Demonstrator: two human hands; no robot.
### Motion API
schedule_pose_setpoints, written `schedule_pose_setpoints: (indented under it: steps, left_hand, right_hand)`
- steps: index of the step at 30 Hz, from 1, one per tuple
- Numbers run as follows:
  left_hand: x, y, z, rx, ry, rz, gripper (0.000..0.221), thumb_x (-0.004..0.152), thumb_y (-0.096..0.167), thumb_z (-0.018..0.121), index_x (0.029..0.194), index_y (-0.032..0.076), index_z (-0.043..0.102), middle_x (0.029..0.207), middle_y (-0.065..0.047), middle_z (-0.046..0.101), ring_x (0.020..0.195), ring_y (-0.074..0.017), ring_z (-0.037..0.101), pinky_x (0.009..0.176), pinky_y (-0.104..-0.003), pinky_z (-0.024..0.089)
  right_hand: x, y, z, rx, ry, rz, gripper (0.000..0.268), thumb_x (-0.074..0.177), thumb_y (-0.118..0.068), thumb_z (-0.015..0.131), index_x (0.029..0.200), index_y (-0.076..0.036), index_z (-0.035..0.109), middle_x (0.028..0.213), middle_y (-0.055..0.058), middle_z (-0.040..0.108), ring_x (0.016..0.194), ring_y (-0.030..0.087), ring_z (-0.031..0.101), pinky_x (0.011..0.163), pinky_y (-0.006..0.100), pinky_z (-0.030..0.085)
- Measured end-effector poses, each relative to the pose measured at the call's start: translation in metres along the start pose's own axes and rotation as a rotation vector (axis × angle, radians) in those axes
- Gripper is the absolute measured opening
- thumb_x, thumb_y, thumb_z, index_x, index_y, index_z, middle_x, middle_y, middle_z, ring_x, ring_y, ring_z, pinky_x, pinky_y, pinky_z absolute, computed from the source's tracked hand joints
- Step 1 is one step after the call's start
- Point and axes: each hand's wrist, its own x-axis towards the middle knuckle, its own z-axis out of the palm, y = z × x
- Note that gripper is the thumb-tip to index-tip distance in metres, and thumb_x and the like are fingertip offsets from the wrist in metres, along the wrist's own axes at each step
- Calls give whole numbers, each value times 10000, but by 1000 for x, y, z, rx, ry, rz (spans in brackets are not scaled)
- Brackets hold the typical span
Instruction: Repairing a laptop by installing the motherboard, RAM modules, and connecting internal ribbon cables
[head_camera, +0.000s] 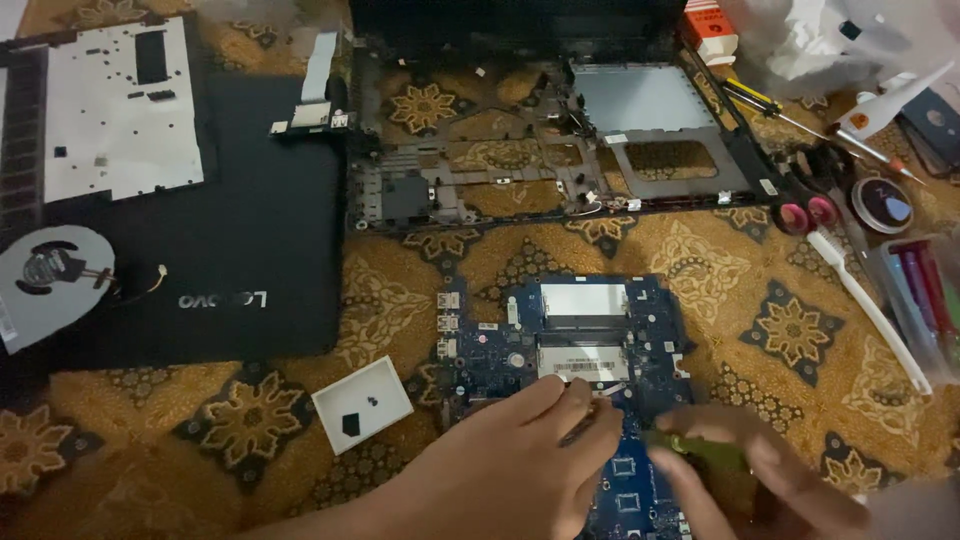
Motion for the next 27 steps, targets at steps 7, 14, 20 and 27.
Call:
schedule_pose_setpoints:
  steps: [7, 14, 20, 27]
  left_hand:
    - [2, 0, -4, -65, -27, -16, 482, 1086, 261, 471, 1484, -11, 457, 1477, -192, 478, 1415, -427, 398, 1266, -585, 306]
    - [1, 6, -19, 48, 9, 76, 376, 1081, 261, 524, 1211, -49, 692, 1420, -247, 533, 1367, -487, 454, 1274, -626, 341]
    - [1, 4, -10, 32, 32, 16, 428, 1091, 262, 492, 1414, -18, 526, 1400, -184, 534, 1291, -391, 480, 1138, -531, 392]
    - [-13, 16, -58, 53, -23, 41, 566, 1085, 335, 430, 1512, -34, 477, 1534, -235, 471, 1432, -451, 401, 1147, -591, 377]
  right_hand:
    - [27, 41, -65, 187, -243, 50, 717, 988, -504, 530, 1501, -2, 542, 1047, 188, 729, 645, 221, 557, 560, 394, 498]
    - [-17, 21, 5, 748, 192, 431, 896, 792, -749, 765, 1471, -164, 729, 1517, -79, 711, 937, -43, 851, 843, 212, 612]
    - [-7, 28, -7, 1136, 179, 604, 1022, 650, -725, 931, 1422, -75, 776, 1535, 1, 720, 1313, 75, 680, 1105, 230, 443]
    - [-9, -43, 192, 733, 565, 155, 718, 768, -413, 867, 1292, 51, 703, 1364, 190, 735, 1240, 267, 662, 1054, 366, 498]
